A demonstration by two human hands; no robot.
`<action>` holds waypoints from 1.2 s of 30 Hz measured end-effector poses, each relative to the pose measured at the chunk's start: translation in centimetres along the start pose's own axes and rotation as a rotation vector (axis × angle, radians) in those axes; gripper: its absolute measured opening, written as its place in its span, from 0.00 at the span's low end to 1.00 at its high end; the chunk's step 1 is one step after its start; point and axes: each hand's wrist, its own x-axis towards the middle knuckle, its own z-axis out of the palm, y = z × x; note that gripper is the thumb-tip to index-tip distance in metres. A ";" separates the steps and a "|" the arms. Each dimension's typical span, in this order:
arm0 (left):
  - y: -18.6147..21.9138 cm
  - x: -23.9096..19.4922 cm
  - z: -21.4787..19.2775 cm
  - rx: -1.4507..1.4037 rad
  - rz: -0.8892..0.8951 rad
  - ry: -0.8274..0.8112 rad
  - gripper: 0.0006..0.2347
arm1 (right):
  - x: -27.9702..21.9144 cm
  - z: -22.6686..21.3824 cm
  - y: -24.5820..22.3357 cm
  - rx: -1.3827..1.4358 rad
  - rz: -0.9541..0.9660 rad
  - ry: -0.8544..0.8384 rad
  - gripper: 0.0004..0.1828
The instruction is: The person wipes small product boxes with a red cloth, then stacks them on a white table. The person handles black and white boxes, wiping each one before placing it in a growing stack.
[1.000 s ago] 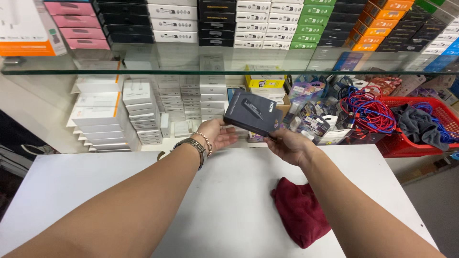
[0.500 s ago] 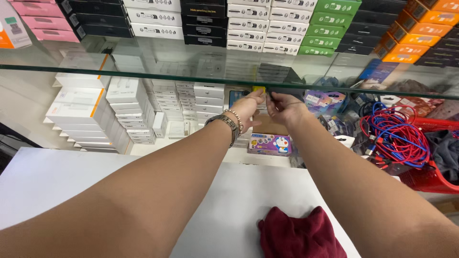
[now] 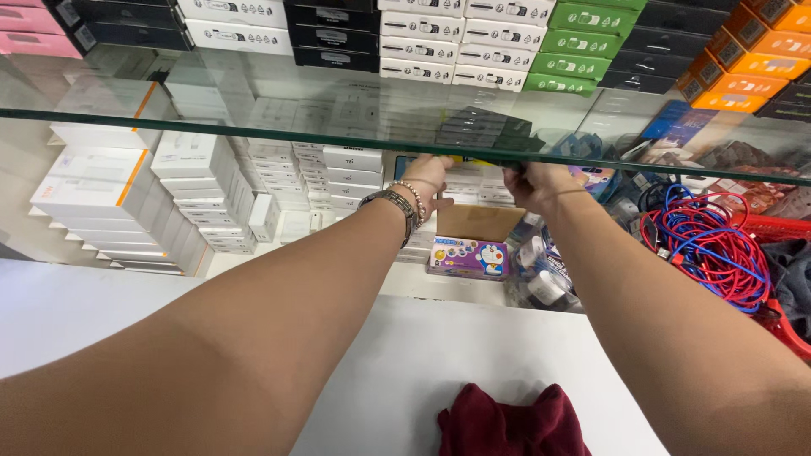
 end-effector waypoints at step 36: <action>-2.4 -12.9 -8.4 0.090 0.076 -0.099 0.24 | -17.0 14.7 7.2 0.141 0.236 -0.183 0.20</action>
